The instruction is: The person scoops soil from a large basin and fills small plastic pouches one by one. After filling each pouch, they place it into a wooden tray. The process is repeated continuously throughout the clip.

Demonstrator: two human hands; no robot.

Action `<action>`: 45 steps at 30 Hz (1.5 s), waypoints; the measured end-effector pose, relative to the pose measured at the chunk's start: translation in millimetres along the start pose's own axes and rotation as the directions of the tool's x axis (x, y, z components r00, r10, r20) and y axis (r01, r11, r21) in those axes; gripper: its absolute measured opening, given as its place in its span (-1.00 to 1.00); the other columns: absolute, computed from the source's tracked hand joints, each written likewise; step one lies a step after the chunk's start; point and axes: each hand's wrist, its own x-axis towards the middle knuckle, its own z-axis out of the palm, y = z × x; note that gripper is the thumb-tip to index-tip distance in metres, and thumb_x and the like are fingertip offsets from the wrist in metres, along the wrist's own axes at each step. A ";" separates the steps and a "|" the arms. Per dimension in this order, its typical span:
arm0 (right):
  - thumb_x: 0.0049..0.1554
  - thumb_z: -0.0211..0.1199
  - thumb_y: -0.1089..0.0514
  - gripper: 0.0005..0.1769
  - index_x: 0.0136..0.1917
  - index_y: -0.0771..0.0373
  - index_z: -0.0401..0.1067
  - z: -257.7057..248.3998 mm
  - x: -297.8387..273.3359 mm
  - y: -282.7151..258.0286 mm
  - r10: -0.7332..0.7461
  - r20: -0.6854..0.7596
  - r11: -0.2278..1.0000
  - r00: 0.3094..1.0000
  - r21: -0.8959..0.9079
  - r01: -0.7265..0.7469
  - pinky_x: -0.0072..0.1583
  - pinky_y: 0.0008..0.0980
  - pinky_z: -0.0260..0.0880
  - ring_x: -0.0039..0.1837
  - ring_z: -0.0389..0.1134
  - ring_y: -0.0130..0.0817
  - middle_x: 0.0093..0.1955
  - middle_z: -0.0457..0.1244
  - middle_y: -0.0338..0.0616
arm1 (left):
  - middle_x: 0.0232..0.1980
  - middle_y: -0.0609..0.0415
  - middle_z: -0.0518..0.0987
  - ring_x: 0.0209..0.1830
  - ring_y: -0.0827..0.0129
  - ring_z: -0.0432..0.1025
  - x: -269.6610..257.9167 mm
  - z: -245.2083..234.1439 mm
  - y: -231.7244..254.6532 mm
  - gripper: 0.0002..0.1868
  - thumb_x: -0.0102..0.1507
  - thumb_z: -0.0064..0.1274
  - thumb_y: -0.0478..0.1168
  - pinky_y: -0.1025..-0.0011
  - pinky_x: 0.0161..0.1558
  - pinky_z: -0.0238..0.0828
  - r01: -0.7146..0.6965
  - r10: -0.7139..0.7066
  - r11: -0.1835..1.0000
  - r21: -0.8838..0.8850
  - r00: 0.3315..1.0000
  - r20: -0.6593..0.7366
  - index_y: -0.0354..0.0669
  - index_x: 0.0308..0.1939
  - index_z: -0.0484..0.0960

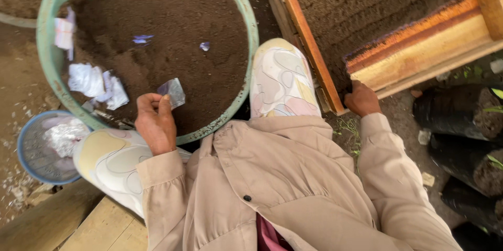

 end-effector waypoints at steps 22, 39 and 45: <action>0.16 0.18 0.21 -0.85 0.00 0.08 0.52 -138.6 -114.6 -330.4 -0.724 -0.428 0.363 0.541 0.431 0.826 0.06 -0.18 0.34 -0.02 0.35 -0.13 -0.13 0.32 -0.10 | -0.54 0.15 0.52 -0.71 0.57 0.26 3.8 -4.9 43.5 -0.89 0.11 0.11 -0.23 0.60 -0.62 0.25 0.262 -0.181 0.803 -0.535 0.963 0.201 -0.02 -0.30 0.68; 0.15 0.20 0.23 -0.86 -0.25 0.17 0.32 -106.8 -122.1 -378.0 -0.898 -0.397 0.156 0.188 0.111 0.981 -0.14 -0.22 0.33 -0.14 0.29 -0.13 -0.29 0.13 -0.19 | -0.28 0.07 0.43 -0.29 0.33 0.48 0.2 -35.3 70.3 -0.73 0.09 0.12 -0.10 0.32 -0.23 0.43 0.300 -0.212 0.866 -0.401 0.945 0.250 -0.09 -0.19 0.55; 0.11 0.25 0.15 -0.95 -0.16 0.13 0.45 -108.9 -135.4 -382.8 -0.954 -0.276 0.132 0.118 -0.032 0.991 0.02 -0.25 0.31 -0.06 0.30 -0.20 -0.22 0.24 -0.13 | -0.58 0.06 0.48 -0.72 0.50 0.32 8.2 10.6 53.2 -0.86 0.11 0.01 -0.15 0.60 -0.68 0.23 0.460 -0.292 0.685 -0.565 0.884 0.366 -0.02 -0.39 0.67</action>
